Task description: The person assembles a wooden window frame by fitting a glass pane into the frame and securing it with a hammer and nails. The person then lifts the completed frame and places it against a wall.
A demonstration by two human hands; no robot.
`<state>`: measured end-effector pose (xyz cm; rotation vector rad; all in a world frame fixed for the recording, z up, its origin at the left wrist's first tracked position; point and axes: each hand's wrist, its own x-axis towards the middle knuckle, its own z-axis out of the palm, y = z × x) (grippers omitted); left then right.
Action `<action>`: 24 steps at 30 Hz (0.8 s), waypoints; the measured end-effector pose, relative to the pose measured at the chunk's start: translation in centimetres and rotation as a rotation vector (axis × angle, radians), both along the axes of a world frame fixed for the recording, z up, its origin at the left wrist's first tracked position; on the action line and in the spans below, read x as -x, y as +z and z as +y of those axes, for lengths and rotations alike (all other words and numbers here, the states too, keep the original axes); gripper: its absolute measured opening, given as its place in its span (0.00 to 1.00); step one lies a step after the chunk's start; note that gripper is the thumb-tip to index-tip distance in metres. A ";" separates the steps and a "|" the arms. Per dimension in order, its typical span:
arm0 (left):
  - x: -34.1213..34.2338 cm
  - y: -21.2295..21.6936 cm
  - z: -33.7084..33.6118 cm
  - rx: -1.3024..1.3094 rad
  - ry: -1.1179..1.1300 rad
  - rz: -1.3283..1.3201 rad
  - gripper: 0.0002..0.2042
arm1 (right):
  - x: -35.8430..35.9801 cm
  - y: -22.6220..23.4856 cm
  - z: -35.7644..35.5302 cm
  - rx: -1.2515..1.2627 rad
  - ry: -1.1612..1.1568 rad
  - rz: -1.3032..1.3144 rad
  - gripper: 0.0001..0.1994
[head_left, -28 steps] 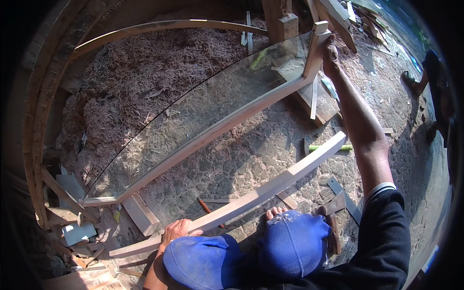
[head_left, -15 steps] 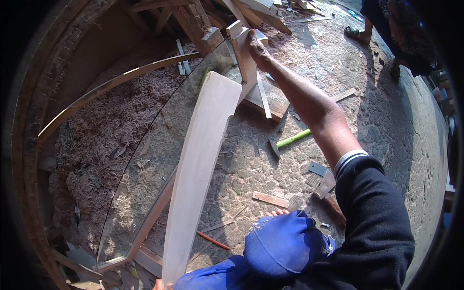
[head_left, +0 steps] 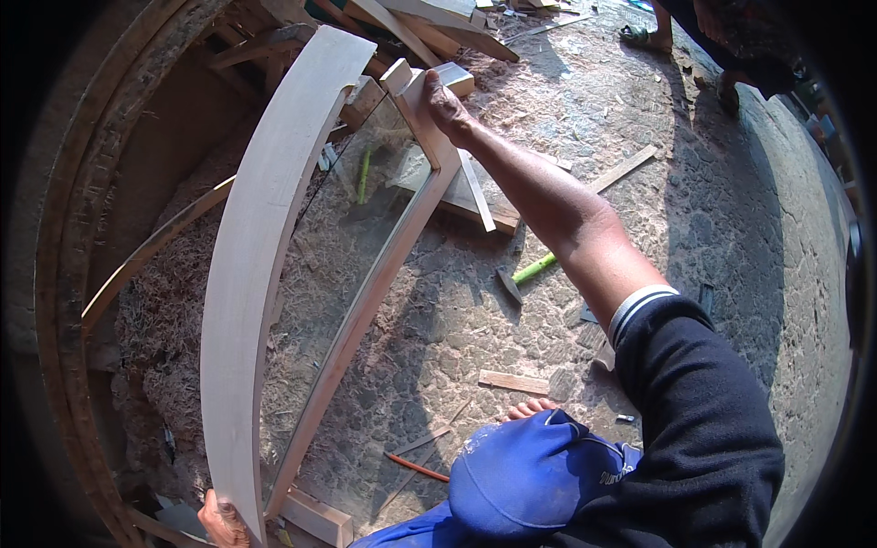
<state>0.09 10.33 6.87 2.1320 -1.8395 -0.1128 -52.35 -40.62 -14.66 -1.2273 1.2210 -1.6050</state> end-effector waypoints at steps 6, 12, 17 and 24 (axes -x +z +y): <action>0.4 2.4 -4.7 0.010 -0.050 -0.211 0.39 | 0.1 -0.4 -0.4 0.068 0.024 0.019 0.37; 0.5 2.9 -8.6 -0.004 -0.036 -0.178 0.39 | 0.1 -0.6 -0.6 0.045 0.007 0.024 0.36; -0.6 3.3 -11.4 -0.057 -0.074 -0.162 0.37 | 0.0 -0.7 -0.8 0.088 0.019 0.018 0.35; -1.6 4.1 -13.3 -0.089 -0.153 -0.194 0.34 | 0.3 -1.1 -1.1 0.131 0.066 0.012 0.35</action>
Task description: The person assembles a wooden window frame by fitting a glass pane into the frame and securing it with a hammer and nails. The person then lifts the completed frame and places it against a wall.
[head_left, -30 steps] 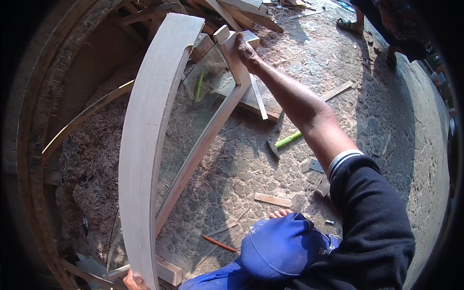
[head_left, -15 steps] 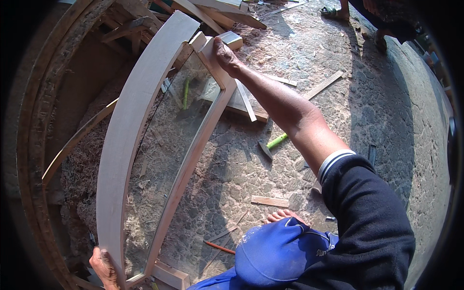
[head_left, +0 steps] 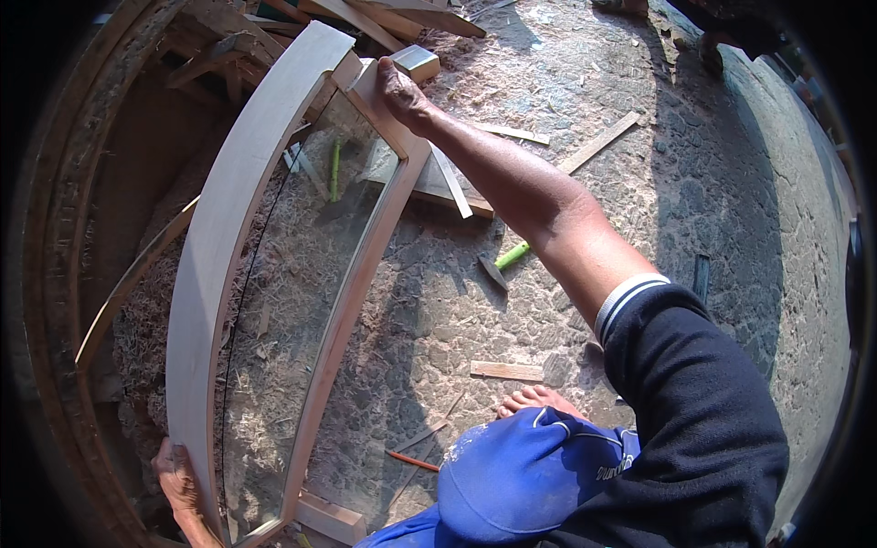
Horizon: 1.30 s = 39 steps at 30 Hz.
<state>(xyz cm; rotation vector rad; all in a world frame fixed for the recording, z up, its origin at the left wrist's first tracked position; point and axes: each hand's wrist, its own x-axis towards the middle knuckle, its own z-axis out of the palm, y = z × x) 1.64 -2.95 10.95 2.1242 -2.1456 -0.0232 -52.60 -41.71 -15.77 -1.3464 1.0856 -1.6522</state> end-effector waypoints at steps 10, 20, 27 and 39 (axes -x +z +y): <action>1.4 -0.6 1.0 0.143 -0.001 -0.121 0.30 | 0.1 0.0 0.2 -0.042 -0.051 0.029 0.36; 1.3 -2.1 2.1 0.138 -0.029 -0.206 0.25 | 1.3 5.5 3.1 -0.355 0.031 -0.075 0.38; 2.1 -2.2 1.3 0.140 -0.016 -0.098 0.30 | 1.6 11.0 0.4 -0.183 0.217 -0.128 0.44; 1.1 -3.3 0.8 0.182 -0.076 -0.252 0.29 | 1.6 8.3 -0.2 -0.129 0.205 -0.234 0.43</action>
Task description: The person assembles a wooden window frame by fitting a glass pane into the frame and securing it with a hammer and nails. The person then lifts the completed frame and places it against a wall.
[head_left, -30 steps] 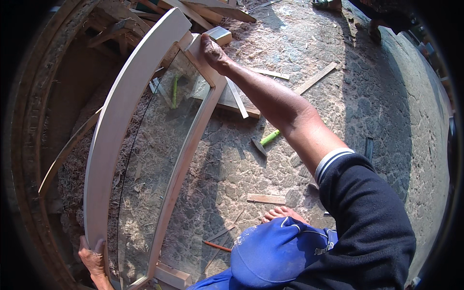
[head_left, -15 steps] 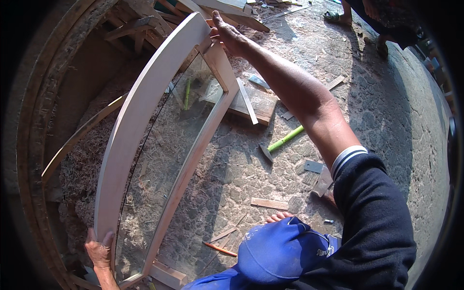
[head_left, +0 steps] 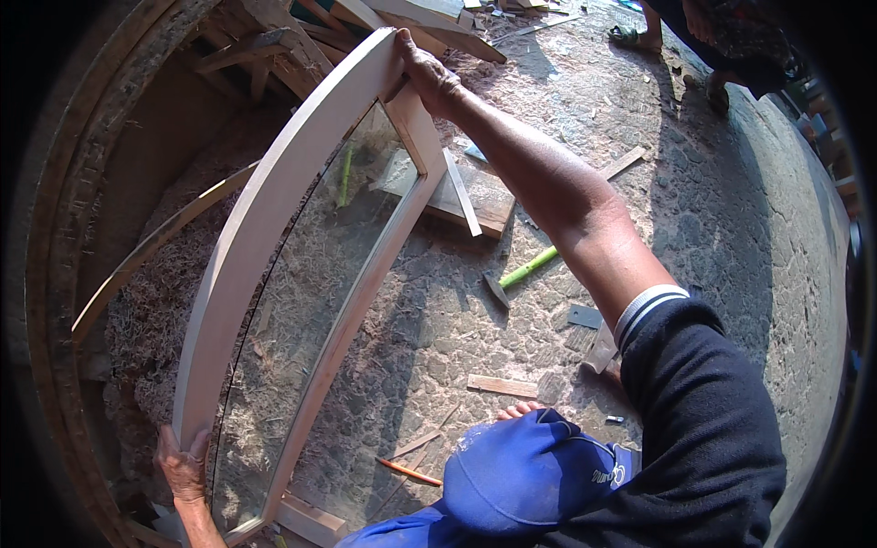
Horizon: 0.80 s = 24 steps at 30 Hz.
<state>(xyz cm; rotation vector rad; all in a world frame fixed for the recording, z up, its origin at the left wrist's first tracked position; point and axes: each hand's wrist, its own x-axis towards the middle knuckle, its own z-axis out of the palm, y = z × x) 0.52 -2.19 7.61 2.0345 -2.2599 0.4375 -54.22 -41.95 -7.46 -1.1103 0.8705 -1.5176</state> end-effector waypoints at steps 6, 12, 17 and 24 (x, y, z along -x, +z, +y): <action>0.4 -0.7 0.6 0.012 0.017 0.023 0.29 | 0.6 3.2 1.3 -0.045 -0.032 0.077 0.28; 0.6 -1.4 0.7 0.051 -0.013 0.097 0.29 | -1.2 9.3 -0.7 0.111 -0.197 1.103 0.30; 0.6 -1.6 0.4 0.064 0.007 -0.041 0.30 | -3.2 11.0 -0.1 0.253 -0.231 1.580 0.37; 0.4 -2.3 0.4 0.099 -0.095 0.122 0.29 | -3.8 11.1 2.3 0.402 0.018 1.479 0.34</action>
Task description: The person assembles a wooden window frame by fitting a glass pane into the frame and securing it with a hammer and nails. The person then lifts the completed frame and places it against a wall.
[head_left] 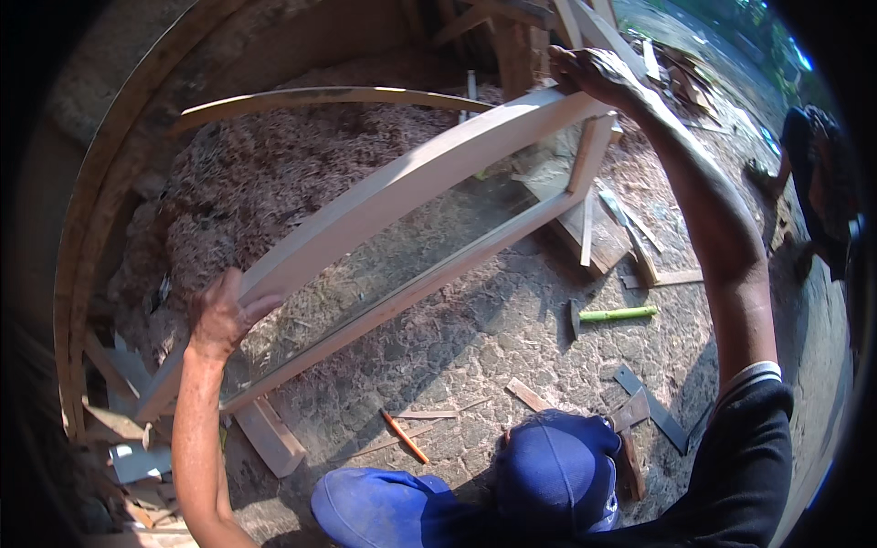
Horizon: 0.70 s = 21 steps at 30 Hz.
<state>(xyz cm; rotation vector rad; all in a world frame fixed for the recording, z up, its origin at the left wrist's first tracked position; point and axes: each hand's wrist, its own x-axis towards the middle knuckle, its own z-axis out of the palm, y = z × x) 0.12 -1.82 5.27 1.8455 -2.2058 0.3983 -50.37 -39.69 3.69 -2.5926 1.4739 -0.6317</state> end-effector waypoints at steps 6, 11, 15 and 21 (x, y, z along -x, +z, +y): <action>-0.4 0.0 -0.2 -0.141 0.203 -0.204 0.38 | -12.1 1.3 11.2 0.061 0.604 -0.023 0.34; -2.6 -0.5 4.0 0.447 0.136 -0.211 0.34 | -20.1 2.0 16.5 0.090 0.626 0.120 0.31; -13.6 -1.1 15.7 0.921 0.403 -0.114 0.16 | -23.8 2.3 18.5 0.071 0.682 0.182 0.32; -29.2 -6.4 29.8 1.290 0.746 1.107 0.26 | -31.5 2.5 23.7 0.069 0.840 0.206 0.36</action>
